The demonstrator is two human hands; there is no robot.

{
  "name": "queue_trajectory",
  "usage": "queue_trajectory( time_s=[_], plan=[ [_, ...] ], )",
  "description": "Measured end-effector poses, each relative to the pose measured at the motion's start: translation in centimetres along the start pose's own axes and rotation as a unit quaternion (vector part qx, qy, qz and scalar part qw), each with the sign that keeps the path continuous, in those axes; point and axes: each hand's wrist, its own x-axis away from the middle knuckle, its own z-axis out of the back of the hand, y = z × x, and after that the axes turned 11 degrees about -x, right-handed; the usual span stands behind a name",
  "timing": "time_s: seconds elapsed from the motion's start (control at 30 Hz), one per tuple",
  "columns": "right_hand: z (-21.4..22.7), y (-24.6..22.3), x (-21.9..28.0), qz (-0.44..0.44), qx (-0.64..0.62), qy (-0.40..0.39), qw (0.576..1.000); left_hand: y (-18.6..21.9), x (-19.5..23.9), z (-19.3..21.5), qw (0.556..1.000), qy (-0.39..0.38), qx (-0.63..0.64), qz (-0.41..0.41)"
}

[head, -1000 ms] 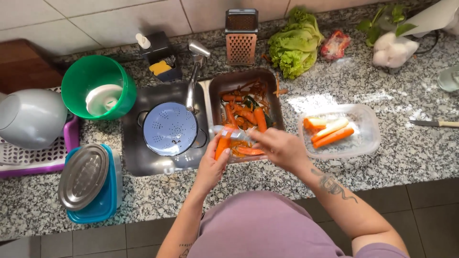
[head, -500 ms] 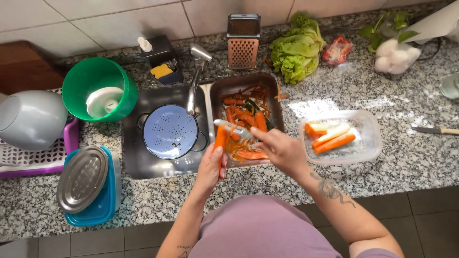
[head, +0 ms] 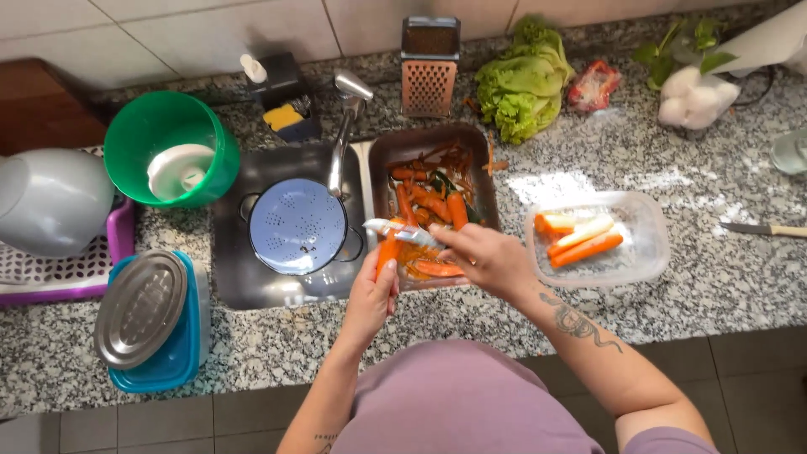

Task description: The person peels several carrots using a vegetable peeler over a kitchen sink, placing the peeled carrots into a clear plastic container. After peeling, the person rinses the carrots under running water in the container.

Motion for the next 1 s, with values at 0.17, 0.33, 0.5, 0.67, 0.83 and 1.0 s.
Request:
queue_trajectory(
  time_s=[0.17,0.33,0.5,0.67,0.83,1.0],
  plan=[
    [1.4,4.1,-0.7,-0.062,0.029,0.060,0.996,0.4,0.4,0.2,0.999,-0.026,0.032,0.002],
    [0.9,0.4,-0.2,-0.058,-0.021,0.038,0.997,1.1,-0.2,0.3,0.996,-0.041,0.071,0.024],
    [0.2,3.4,-0.8,-0.125,-0.043,0.050,0.990,1.8,0.2,0.5,0.983,-0.054,0.166,0.063],
    [1.0,0.8,-0.7,-0.046,-0.026,0.045,0.998,2.8,-0.1,0.6,0.986,-0.045,0.151,0.052],
    [1.0,1.5,-1.2,0.013,-0.041,0.010,0.999,4.0,-0.1,0.1,0.989,-0.048,0.134,0.048],
    [1.8,2.8,-1.3,-0.185,0.026,0.030,0.982,0.2,0.0,0.5,0.978,-0.046,0.199,0.051]
  ],
)
